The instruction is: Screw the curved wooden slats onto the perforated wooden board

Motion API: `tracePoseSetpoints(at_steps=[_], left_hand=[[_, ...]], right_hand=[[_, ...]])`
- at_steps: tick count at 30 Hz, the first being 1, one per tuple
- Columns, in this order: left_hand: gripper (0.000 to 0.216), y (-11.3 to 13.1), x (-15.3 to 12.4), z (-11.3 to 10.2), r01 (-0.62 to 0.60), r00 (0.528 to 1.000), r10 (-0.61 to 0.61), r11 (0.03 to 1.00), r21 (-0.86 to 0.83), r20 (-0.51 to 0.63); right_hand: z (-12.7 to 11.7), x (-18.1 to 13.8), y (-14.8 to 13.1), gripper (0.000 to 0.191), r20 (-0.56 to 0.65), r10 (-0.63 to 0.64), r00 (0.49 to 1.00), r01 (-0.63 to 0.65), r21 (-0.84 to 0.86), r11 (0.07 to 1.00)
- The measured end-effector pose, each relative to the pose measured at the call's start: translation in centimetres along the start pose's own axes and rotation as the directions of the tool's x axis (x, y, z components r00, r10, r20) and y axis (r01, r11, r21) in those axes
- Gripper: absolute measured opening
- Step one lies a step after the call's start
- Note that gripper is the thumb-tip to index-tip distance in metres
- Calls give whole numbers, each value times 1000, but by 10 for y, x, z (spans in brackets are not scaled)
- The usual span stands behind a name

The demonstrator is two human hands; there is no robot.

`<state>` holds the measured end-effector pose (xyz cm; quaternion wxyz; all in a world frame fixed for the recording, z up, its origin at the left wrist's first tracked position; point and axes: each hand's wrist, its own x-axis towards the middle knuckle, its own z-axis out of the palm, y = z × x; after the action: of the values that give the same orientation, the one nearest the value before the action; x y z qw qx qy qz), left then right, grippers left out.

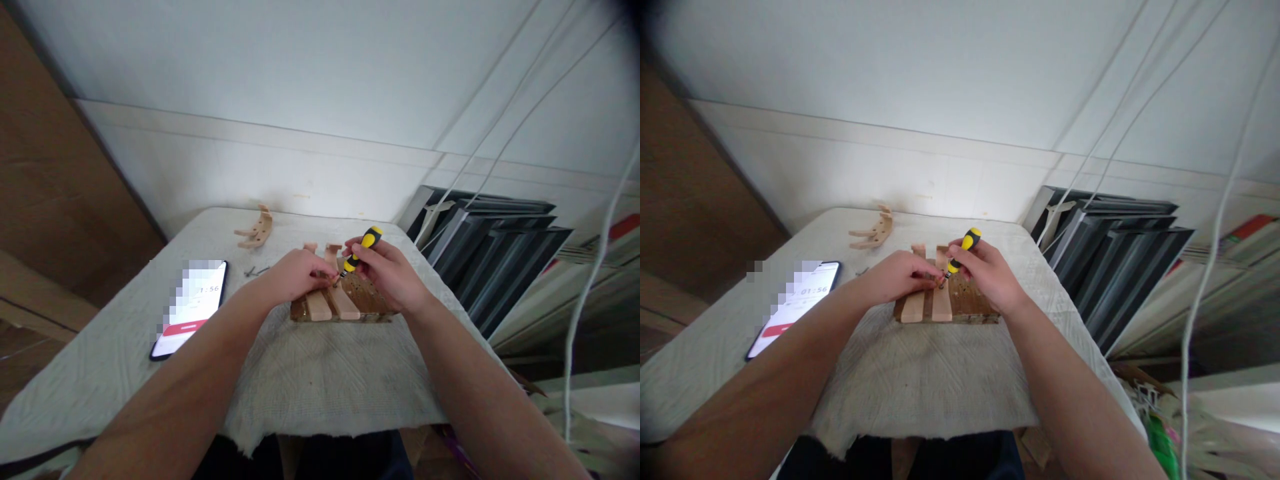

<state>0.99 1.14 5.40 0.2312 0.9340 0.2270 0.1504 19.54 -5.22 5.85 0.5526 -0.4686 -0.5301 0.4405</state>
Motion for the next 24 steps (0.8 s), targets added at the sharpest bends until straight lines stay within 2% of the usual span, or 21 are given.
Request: tracePoseSetpoints(at_steps=[3, 6, 10, 13, 17, 19, 22, 24], left_hand=[[18, 0, 0, 0, 7, 1000, -7, 1000, 8, 4], [18, 0, -1, 0, 11, 1000, -11, 1000, 6, 5], [18, -1, -1, 1, 20, 1000, -20, 1000, 1, 9], [18, -1, 0, 1, 19, 1000, -19, 1000, -4, 11], [19, 0, 0, -1, 26, 1000, -26, 1000, 1, 5], [19, 1, 1, -1, 32, 999, -32, 999, -3, 12], [19, 1, 0, -1, 28, 1000, -28, 999, -21, 2], [20, 1, 0, -1, 22, 1000, -22, 999, -30, -2]], right_hand=[[-4, 0, -4, 28, 71, 45, 996, -53, 108, 993], [-5, 3, 1, 23, 101, -5, 995, 3, 15, 1000], [0, 5, 12, 30, 16, -95, 995, 96, -85, 992], [1, 4, 11, 30, -13, -41, 999, 41, -30, 999], [-2, 2, 3, 28, 46, 34, 998, -36, 45, 998], [-3, 2, 2, 28, 45, 21, 999, -20, -16, 1000], [-3, 3, 5, 30, -43, -58, 997, 49, -187, 981], [-3, 2, 6, 30, -27, -64, 998, 58, -189, 980]])
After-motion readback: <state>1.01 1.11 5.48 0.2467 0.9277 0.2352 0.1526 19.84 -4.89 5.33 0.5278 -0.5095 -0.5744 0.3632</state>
